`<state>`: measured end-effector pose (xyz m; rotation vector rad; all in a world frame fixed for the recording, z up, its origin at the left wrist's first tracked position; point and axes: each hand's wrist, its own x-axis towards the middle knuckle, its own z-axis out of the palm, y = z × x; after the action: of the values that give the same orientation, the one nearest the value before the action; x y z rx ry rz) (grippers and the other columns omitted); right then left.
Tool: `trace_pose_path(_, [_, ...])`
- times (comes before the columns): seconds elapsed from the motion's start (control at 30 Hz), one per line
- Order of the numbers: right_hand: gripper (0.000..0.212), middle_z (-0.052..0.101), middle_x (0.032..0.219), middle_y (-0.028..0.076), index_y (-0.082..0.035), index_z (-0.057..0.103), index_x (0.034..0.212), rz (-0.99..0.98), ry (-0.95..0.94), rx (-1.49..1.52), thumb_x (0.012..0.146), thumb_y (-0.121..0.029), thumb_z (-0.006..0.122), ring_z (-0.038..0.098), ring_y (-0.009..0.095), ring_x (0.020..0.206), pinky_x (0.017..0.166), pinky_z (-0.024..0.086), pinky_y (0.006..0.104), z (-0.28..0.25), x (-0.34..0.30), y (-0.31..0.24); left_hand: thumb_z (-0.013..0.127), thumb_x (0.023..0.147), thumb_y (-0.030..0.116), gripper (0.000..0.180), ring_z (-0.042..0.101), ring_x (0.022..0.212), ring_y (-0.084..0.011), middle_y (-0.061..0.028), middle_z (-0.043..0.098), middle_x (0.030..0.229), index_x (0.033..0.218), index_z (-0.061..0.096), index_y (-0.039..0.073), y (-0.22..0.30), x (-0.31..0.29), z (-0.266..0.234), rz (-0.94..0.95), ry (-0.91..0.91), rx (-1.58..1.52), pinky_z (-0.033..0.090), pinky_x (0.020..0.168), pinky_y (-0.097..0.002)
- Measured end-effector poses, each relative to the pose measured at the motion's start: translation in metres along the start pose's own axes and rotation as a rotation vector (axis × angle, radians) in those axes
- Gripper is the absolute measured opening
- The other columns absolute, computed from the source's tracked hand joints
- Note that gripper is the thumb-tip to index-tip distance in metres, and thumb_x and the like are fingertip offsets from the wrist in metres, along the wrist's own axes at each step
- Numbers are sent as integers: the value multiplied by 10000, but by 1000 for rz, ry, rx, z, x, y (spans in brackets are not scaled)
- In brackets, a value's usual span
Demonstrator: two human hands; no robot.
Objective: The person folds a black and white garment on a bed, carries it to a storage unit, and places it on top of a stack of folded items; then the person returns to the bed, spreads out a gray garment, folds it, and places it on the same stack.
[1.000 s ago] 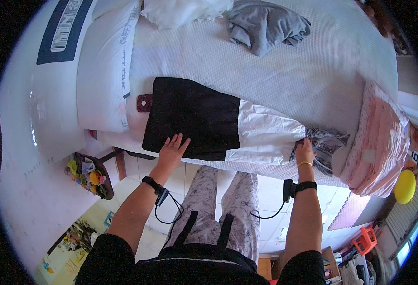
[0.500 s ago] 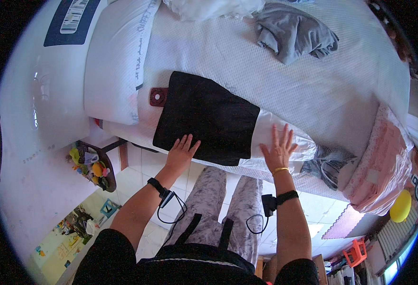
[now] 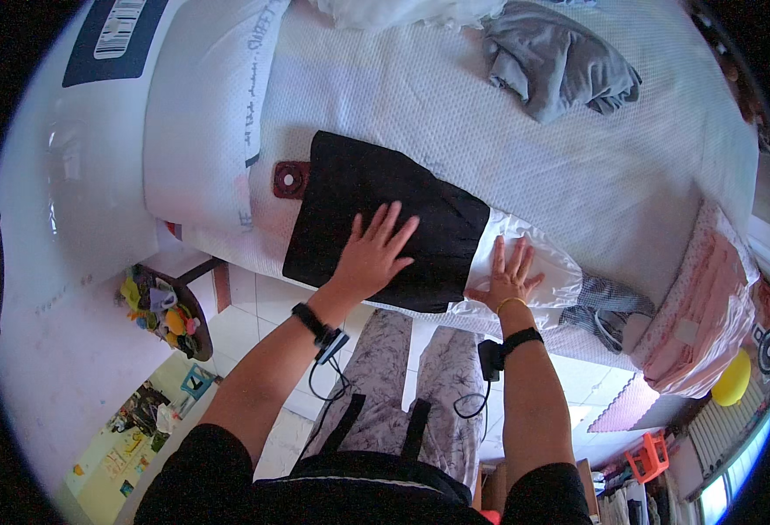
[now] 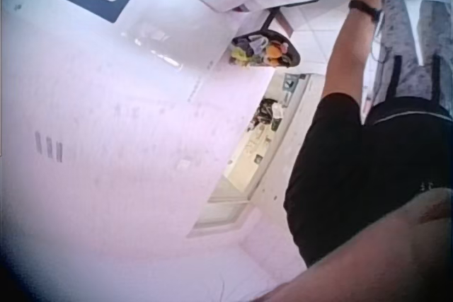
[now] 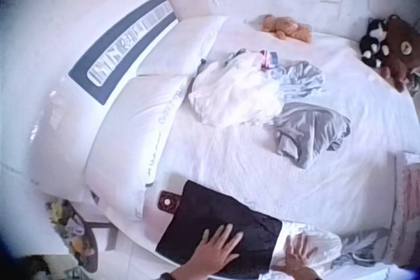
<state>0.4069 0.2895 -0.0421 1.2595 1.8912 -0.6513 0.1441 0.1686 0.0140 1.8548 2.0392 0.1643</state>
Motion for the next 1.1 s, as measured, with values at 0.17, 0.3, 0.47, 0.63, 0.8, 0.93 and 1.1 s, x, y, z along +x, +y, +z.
trace_pose_path(0.17, [1495,-266,1624,150,-302,-137,1580,73,-131,-39,534,-660,869,-215,412,1493,1087,52,785,-9,10,-12,769,759,507,991,259,1484,-325,-115,196,1640,1568,267,232,14,60,31,129,-134,-42,287,1105,-672])
trace_pose_path(0.3, [1505,-294,1612,151,-300,-160,1574,119,-198,-30,537,-660,869,-241,425,1480,1090,38,780,-12,15,-14,818,663,557,1116,210,1506,-326,-125,186,1645,1571,258,226,-15,77,48,8,-197,-17,234,1146,-649])
trace_pose_path(0.47, [1538,-300,1604,174,-305,-181,1567,112,-218,-4,511,-669,876,-255,448,1467,1090,11,779,-5,24,-9,833,616,609,1243,151,1522,-339,-165,142,1649,1588,190,178,-85,75,26,-186,-253,84,194,1167,-636])
trace_pose_path(0.63, [1556,-296,1593,221,-233,-189,1569,69,-282,28,520,-666,875,-264,481,1453,1070,19,794,-16,24,-2,852,580,574,1265,188,1514,-327,-167,183,1637,1583,200,163,-89,73,18,-258,-213,148,220,1161,-626])
trace_pose_path(0.8, [1513,-209,1631,199,-274,-105,1590,47,-245,55,507,-651,882,-206,488,1471,1065,1,802,-15,25,-4,813,616,588,1238,180,1501,-390,-215,152,1630,1586,183,144,-25,53,34,-26,-287,55,233,1141,-644])
trace_pose_path(0.93, [1527,-215,1631,191,-303,-118,1585,25,-205,74,488,-670,878,-209,489,1470,1051,-8,813,-16,22,-1,811,598,608,1239,171,1509,-378,-198,138,1639,1587,193,188,34,30,62,18,-330,-44,242,1137,-644])
trace_pose_path(1.1, [1507,-253,1613,214,-257,-150,1582,-9,-240,102,539,-667,858,-236,497,1458,1060,-5,801,-16,22,3,849,542,598,1288,174,1510,-370,-193,152,1635,1582,205,195,47,29,73,-31,-320,-4,277,1103,-675])
